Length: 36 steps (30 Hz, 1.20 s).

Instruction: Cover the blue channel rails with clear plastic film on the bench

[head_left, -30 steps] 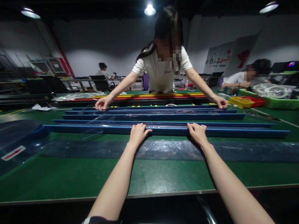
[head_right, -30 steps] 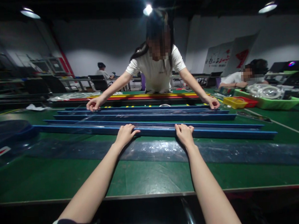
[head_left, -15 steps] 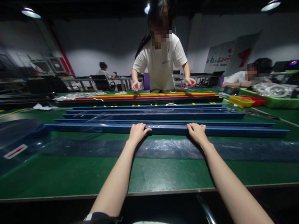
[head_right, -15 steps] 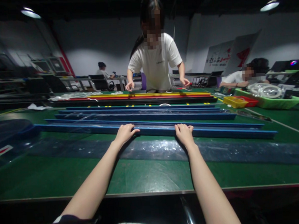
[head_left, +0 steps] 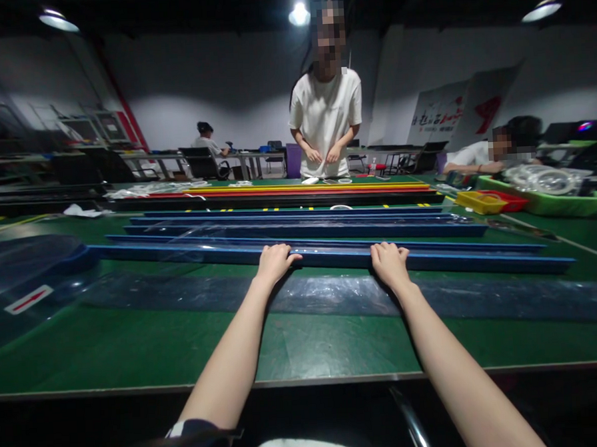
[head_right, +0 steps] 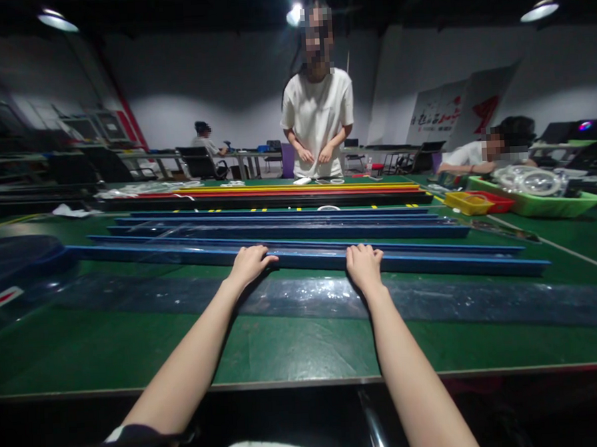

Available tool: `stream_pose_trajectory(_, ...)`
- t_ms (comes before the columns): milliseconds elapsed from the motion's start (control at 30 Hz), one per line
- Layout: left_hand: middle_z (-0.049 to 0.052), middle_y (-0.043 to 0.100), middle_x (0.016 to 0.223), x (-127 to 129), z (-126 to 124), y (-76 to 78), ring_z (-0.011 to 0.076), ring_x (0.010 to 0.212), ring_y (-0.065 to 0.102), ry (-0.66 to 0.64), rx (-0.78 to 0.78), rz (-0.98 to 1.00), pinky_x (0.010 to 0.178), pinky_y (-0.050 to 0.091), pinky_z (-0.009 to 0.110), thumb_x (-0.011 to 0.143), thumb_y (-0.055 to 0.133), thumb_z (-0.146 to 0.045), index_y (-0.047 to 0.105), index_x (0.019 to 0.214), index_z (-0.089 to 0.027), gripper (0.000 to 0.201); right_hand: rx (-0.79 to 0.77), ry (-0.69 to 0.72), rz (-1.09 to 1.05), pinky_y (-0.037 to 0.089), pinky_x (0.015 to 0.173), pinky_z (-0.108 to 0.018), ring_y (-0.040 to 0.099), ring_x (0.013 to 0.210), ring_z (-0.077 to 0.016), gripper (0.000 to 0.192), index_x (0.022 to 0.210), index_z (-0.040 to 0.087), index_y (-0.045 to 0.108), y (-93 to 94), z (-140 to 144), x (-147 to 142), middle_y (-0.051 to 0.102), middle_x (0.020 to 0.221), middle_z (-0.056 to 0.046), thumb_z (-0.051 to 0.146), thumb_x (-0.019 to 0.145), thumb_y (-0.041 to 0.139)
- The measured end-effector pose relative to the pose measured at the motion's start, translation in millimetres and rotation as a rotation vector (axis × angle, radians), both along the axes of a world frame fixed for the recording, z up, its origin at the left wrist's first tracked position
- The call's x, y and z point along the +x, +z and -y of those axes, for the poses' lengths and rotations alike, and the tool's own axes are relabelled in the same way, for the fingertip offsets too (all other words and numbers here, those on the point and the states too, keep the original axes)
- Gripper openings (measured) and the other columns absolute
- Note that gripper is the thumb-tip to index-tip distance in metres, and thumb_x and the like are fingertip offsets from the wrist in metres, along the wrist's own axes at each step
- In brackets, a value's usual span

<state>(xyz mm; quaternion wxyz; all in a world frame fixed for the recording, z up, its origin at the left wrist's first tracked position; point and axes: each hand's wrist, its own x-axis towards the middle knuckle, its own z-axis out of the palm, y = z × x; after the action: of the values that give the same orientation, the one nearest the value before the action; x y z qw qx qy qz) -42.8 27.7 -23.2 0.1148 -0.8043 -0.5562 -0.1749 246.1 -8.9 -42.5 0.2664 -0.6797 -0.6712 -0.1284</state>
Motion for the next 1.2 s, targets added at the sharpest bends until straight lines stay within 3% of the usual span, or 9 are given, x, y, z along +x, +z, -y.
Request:
stream_pose_trajectory(167,0.008,0.066,0.087,2,3,-2.7,0.0219,0.087,0.058,0.011,0.054,-0.017,0.073,0.034,0.031,0.085,0.044,-0.050,0.058,0.074,-0.018,0.037,0.107,0.148,0.006,0.023,0.081,-0.034,0.045,0.089,-0.0199,0.031,0.088,0.019,0.056,9.5,-1,-42,0.058,0.094,-0.009,0.027,0.090,0.027)
stream_pose_trajectory(300,0.008,0.065,0.087,3,5,-8.3,0.0230,0.088,0.056,0.005,0.107,-0.012,0.074,0.033,0.033,0.086,0.043,-0.048,0.058,0.078,-0.018,0.035,0.058,0.310,0.006,0.026,0.081,-0.032,0.046,0.091,-0.0198,0.027,0.091,0.019,0.055,14.5,-6,-80,0.058,0.095,-0.008,0.030,0.090,0.030)
stream_pose_trajectory(500,0.009,0.062,0.087,2,6,-15.8,0.0236,0.088,0.054,-0.006,0.175,-0.008,0.077,0.032,0.035,0.087,0.041,-0.048,0.057,0.083,-0.018,0.035,-0.072,0.218,0.013,0.027,0.076,-0.036,0.048,0.090,-0.0240,0.035,0.087,0.016,0.056,5.2,-11,-110,0.060,0.094,-0.012,0.036,0.091,0.028)
stream_pose_trajectory(767,0.010,0.062,0.088,2,7,-15.7,0.0241,0.089,0.053,-0.016,0.157,0.019,0.077,0.031,0.035,0.086,0.041,-0.048,0.057,0.085,-0.018,0.034,-0.047,0.243,-0.006,0.025,0.076,-0.036,0.049,0.088,-0.0216,0.043,0.079,0.017,0.055,2.9,-14,-106,0.061,0.090,-0.010,0.044,0.091,0.024)
stream_pose_trajectory(933,0.007,0.063,0.093,2,7,-14.7,0.0217,0.092,0.053,-0.090,0.131,0.060,0.078,0.031,0.033,0.086,0.042,-0.049,0.055,0.097,-0.020,0.034,-0.017,0.240,-0.038,0.023,0.074,-0.034,0.050,0.086,-0.0188,0.045,0.074,0.018,0.055,0.8,-14,-101,0.062,0.084,-0.007,0.042,0.092,0.022)
stream_pose_trajectory(1100,0.005,0.062,0.099,3,7,-12.9,0.0192,0.094,0.052,-0.189,0.140,0.065,0.079,0.032,0.030,0.085,0.045,-0.047,0.056,0.098,-0.019,0.033,-0.008,0.188,-0.103,0.022,0.074,-0.034,0.052,0.083,-0.0178,0.050,0.068,0.018,0.056,0.9,-9,-70,0.064,0.078,-0.005,0.041,0.092,0.019)
stream_pose_trajectory(1200,0.005,0.061,0.098,5,9,-11.3,0.0200,0.093,0.051,-0.207,0.165,0.065,0.080,0.032,0.032,0.083,0.046,-0.050,0.058,0.094,-0.020,0.035,0.006,0.075,-0.154,0.024,0.075,-0.035,0.055,0.079,-0.0192,0.056,0.063,0.017,0.057,1.0,-6,-41,0.065,0.074,-0.007,0.042,0.092,0.016)
